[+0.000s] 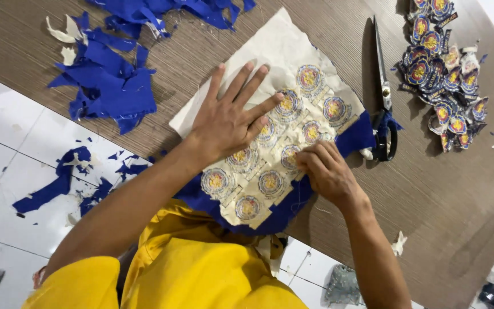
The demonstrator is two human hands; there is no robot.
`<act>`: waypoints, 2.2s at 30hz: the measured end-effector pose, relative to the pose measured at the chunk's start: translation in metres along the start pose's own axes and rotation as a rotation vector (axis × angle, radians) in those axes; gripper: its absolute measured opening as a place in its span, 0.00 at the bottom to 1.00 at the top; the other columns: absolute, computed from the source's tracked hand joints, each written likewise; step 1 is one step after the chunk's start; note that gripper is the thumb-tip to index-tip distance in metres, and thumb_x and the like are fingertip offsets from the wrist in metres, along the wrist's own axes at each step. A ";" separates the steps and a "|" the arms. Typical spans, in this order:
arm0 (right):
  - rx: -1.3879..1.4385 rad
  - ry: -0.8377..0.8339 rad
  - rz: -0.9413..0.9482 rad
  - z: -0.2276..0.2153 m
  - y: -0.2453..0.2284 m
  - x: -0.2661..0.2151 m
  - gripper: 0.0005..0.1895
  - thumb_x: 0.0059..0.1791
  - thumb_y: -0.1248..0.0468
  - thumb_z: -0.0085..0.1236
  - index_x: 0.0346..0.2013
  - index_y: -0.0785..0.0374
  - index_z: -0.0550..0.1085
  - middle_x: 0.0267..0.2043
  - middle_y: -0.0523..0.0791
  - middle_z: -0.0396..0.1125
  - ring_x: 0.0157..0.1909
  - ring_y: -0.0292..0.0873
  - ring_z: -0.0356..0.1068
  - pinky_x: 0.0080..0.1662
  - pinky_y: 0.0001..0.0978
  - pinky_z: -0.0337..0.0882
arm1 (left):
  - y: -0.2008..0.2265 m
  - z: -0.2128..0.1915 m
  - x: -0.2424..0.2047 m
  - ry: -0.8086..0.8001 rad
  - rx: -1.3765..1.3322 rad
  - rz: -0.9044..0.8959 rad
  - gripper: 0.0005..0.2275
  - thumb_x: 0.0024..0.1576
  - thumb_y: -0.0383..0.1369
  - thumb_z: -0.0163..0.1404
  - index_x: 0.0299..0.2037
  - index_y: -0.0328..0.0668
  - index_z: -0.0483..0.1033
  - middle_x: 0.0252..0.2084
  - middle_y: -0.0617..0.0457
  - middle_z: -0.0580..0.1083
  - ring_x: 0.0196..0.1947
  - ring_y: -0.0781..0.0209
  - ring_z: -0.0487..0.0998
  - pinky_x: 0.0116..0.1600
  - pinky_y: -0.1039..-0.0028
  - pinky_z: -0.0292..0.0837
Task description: Peeling embroidered patches from a backing sheet on a work table
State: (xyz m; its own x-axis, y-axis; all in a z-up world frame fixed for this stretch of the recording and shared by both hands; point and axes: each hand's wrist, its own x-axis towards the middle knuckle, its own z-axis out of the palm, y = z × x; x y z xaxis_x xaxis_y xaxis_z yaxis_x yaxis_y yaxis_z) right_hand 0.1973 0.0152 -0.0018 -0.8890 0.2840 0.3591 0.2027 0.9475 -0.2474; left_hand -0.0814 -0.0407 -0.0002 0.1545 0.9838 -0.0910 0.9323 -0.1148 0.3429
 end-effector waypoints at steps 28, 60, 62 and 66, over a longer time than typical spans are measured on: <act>-0.071 -0.218 0.382 -0.036 -0.031 -0.062 0.06 0.58 0.65 0.49 0.38 0.62 0.73 0.40 0.44 0.72 0.40 0.44 0.69 0.47 0.38 0.69 | 0.000 0.018 0.021 0.062 0.089 0.109 0.27 0.63 0.61 0.20 0.74 0.87 0.33 0.79 0.47 0.29 0.77 0.42 0.27 0.70 0.27 0.22; 0.423 0.222 0.697 -0.009 -0.043 -0.004 0.12 0.53 0.65 0.61 0.48 0.62 0.70 0.38 0.43 0.66 0.36 0.37 0.66 0.40 0.27 0.70 | 0.034 0.017 0.076 -0.074 0.045 0.098 0.26 0.65 0.57 0.16 0.75 0.84 0.35 0.78 0.55 0.23 0.76 0.48 0.19 0.67 0.26 0.14; 0.268 0.240 0.731 -0.006 -0.043 0.011 0.11 0.54 0.60 0.60 0.46 0.62 0.72 0.39 0.44 0.66 0.35 0.37 0.66 0.39 0.28 0.71 | 0.035 0.012 0.074 -0.086 0.056 0.100 0.26 0.65 0.57 0.14 0.75 0.82 0.29 0.78 0.56 0.23 0.77 0.49 0.21 0.68 0.27 0.14; -0.072 0.105 0.919 0.008 -0.027 0.030 0.35 0.47 0.29 0.49 0.33 0.60 0.65 0.31 0.43 0.61 0.32 0.42 0.62 0.35 0.39 0.66 | 0.032 0.011 0.075 -0.135 0.073 0.123 0.27 0.65 0.57 0.13 0.75 0.78 0.22 0.78 0.55 0.21 0.78 0.49 0.21 0.68 0.29 0.12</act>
State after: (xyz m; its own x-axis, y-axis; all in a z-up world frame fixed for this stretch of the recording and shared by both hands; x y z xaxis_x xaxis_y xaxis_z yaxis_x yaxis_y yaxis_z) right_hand 0.1619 -0.0032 0.0085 -0.3248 0.9367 0.1305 0.8378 0.3490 -0.4199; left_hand -0.0369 0.0280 -0.0064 0.3062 0.9351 -0.1785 0.9243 -0.2471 0.2909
